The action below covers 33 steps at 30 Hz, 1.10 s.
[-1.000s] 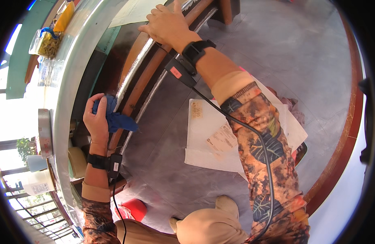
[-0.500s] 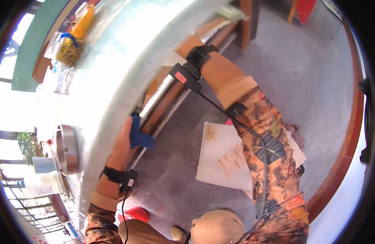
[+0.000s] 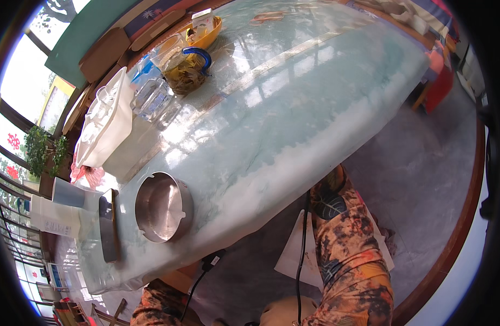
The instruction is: The person wipes a table edge and a ceramic bowl with a blue cloth, then opens a drawer to wipe its interior and contents. They wipe several papers and a pink folder, then gather small snack packets from the floor into a blue plate.
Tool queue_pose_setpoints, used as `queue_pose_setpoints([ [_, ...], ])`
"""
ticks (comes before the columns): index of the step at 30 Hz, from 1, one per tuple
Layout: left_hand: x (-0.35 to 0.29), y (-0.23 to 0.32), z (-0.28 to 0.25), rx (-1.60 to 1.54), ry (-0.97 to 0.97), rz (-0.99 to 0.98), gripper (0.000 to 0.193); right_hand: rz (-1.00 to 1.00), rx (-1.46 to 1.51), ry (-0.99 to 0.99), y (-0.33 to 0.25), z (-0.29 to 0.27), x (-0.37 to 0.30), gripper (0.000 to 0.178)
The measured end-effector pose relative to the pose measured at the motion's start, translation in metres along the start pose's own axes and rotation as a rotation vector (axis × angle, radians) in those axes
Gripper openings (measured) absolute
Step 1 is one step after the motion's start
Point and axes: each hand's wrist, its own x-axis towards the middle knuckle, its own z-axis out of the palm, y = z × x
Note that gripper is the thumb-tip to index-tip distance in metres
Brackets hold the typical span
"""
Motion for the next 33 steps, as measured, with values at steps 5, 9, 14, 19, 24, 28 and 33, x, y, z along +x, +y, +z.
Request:
queue_pose_setpoints([
  [5,-0.003,0.001,0.001,-0.003,-0.005,0.002,0.015,-0.043,0.007,-0.010,0.004,-0.002,-0.004,0.047],
  [9,-0.001,0.000,0.003,0.007,0.006,0.007,0.015,-0.114,0.037,-0.001,0.012,-0.003,0.003,0.051],
  [14,0.007,-0.007,0.009,0.045,0.036,0.035,0.016,-0.247,0.094,0.060,0.032,-0.003,0.013,0.055],
  [19,0.019,-0.014,0.014,-0.030,0.073,0.078,0.016,-0.026,0.187,0.273,0.053,0.008,-0.012,0.064],
  [24,0.028,-0.020,0.012,0.257,0.135,0.235,0.014,0.232,-0.078,0.779,0.048,0.019,-0.055,0.048],
  [28,0.028,-0.022,0.010,0.228,0.137,0.179,0.015,0.262,0.047,0.304,0.039,0.010,-0.049,0.060],
  [33,0.027,-0.019,0.011,0.259,0.136,0.191,0.016,0.163,0.054,0.421,0.013,-0.001,-0.011,0.077],
])
